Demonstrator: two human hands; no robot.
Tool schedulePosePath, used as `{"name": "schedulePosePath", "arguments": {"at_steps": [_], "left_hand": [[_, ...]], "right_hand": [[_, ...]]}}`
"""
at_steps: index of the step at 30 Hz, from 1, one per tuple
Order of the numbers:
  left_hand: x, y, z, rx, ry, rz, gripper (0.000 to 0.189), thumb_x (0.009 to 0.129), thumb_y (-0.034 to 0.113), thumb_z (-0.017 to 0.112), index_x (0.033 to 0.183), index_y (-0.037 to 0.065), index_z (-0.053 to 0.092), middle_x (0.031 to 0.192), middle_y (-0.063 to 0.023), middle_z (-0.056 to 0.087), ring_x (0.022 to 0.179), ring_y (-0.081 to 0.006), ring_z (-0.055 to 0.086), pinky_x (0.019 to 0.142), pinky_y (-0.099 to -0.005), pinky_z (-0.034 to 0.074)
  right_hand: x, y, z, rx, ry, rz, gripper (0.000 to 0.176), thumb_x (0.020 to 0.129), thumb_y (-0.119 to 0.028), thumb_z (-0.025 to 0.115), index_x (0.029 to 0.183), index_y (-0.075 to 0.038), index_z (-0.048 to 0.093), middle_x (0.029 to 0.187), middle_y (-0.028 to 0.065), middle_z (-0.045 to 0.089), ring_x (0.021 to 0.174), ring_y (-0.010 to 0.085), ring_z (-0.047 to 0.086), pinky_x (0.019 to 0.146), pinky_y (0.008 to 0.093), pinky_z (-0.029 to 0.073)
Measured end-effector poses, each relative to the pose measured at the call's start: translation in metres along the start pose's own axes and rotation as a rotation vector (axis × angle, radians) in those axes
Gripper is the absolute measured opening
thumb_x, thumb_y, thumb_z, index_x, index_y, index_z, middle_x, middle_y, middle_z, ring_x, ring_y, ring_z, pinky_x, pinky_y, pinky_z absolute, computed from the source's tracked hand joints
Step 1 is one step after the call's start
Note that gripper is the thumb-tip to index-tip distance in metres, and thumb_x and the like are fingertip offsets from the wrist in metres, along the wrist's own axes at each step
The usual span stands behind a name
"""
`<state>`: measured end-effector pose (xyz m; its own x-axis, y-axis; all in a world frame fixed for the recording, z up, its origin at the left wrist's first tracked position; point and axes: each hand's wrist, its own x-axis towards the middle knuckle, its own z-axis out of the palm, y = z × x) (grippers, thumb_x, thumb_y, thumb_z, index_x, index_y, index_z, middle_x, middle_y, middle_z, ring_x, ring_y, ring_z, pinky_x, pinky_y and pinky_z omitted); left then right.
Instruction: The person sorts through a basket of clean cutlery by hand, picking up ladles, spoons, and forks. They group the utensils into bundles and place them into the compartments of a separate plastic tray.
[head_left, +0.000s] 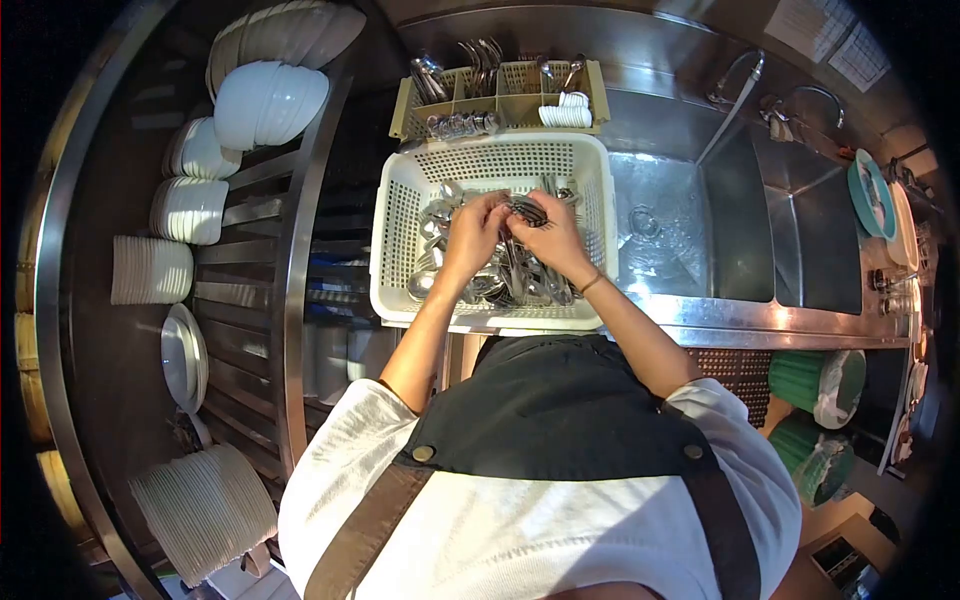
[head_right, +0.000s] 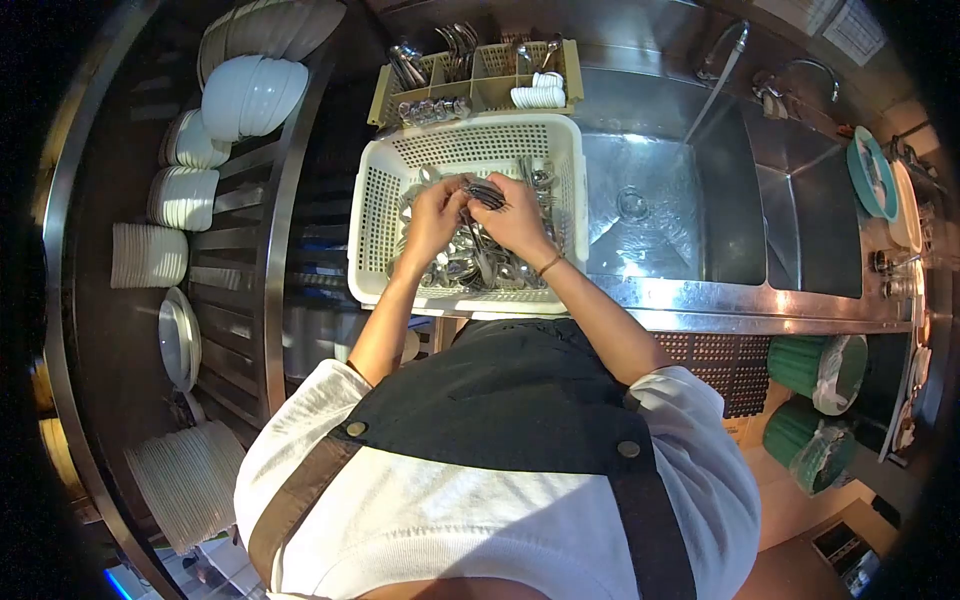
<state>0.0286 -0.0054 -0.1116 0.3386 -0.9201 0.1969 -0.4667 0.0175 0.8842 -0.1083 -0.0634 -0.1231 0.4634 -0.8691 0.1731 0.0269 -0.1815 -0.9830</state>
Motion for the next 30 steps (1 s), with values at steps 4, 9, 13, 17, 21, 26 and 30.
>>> {"name": "schedulePosePath", "arguments": {"at_steps": [4, 9, 13, 17, 21, 26, 30], "left_hand": [[0.007, 0.014, -0.004, -0.315, 0.132, -0.087, 0.011, 0.085, 0.001, 0.065, 0.094, -0.003, 0.061, 0.070, -0.0032, 0.060, 0.063, -0.0065, 0.054, 0.054, -0.0223, 0.046], [0.002, 0.002, -0.005, -0.254, 0.038, -0.075, 0.008, 0.087, 0.004, 0.063, 0.090, -0.003, 0.060, 0.071, -0.0026, 0.061, 0.065, -0.0062, 0.054, 0.053, -0.0222, 0.046], [-0.013, 0.024, -0.038, -0.197, 0.285, -0.043, 0.008, 0.091, 0.008, 0.059, 0.089, 0.000, 0.060, 0.076, -0.0028, 0.062, 0.065, -0.0068, 0.054, 0.057, -0.0212, 0.045], [-0.006, 0.000, -0.103, -0.100, 0.651, 0.095, 0.016, 0.094, 0.018, 0.057, 0.091, 0.003, 0.058, 0.076, -0.0023, 0.060, 0.060, -0.0067, 0.052, 0.056, -0.0207, 0.044], [-0.007, 0.016, -0.120, -0.139, 0.593, 0.050, 0.016, 0.095, 0.018, 0.055, 0.092, 0.002, 0.058, 0.077, -0.0017, 0.059, 0.060, -0.0054, 0.052, 0.053, -0.0199, 0.042], [-0.017, 0.012, -0.114, -0.111, 0.381, 0.001, 0.015, 0.093, 0.011, 0.058, 0.090, -0.003, 0.063, 0.087, -0.0022, 0.056, 0.065, -0.0079, 0.056, 0.057, -0.0221, 0.051], [-0.022, 0.018, -0.117, -0.237, 0.225, -0.139, 0.015, 0.090, 0.010, 0.061, 0.092, -0.004, 0.066, 0.089, -0.0045, 0.061, 0.072, -0.0090, 0.058, 0.061, -0.0236, 0.051]], "right_hand": [[-0.008, 0.009, -0.004, -0.097, -0.138, 0.007, 0.014, 0.083, -0.011, 0.067, 0.082, -0.001, 0.057, 0.064, -0.0003, 0.056, 0.048, 0.0070, 0.051, 0.044, 0.0252, 0.042], [-0.013, 0.007, 0.007, 0.107, 0.017, 0.151, 0.015, 0.076, -0.011, 0.065, 0.082, 0.001, 0.058, 0.058, 0.0050, 0.056, 0.050, 0.0106, 0.052, 0.049, 0.0299, 0.043], [0.002, 0.028, 0.011, 0.095, 0.152, 0.178, 0.012, 0.076, -0.009, 0.063, 0.075, 0.000, 0.056, 0.058, 0.0037, 0.055, 0.048, 0.0112, 0.052, 0.047, 0.0294, 0.042], [0.026, 0.013, 0.010, 0.087, 0.230, 0.290, 0.013, 0.074, -0.009, 0.067, 0.075, 0.000, 0.057, 0.065, 0.0081, 0.057, 0.057, 0.0180, 0.057, 0.053, 0.0315, 0.044], [0.040, -0.005, 0.043, -0.336, 0.017, -0.222, 0.019, 0.073, -0.008, 0.070, 0.082, 0.001, 0.057, 0.105, 0.0200, 0.049, 0.085, 0.0381, 0.058, 0.072, 0.0415, 0.050], [0.020, -0.033, 0.064, -0.583, -0.306, -0.512, 0.017, 0.074, 0.006, 0.054, 0.088, -0.002, 0.052, 0.105, 0.0197, 0.047, 0.071, 0.0419, 0.061, 0.064, 0.0521, 0.049], [0.034, -0.027, 0.061, -0.523, -0.306, -0.699, 0.018, 0.076, 0.003, 0.062, 0.090, -0.003, 0.054, 0.079, 0.0091, 0.058, 0.065, 0.0287, 0.064, 0.057, 0.0393, 0.052]]}}
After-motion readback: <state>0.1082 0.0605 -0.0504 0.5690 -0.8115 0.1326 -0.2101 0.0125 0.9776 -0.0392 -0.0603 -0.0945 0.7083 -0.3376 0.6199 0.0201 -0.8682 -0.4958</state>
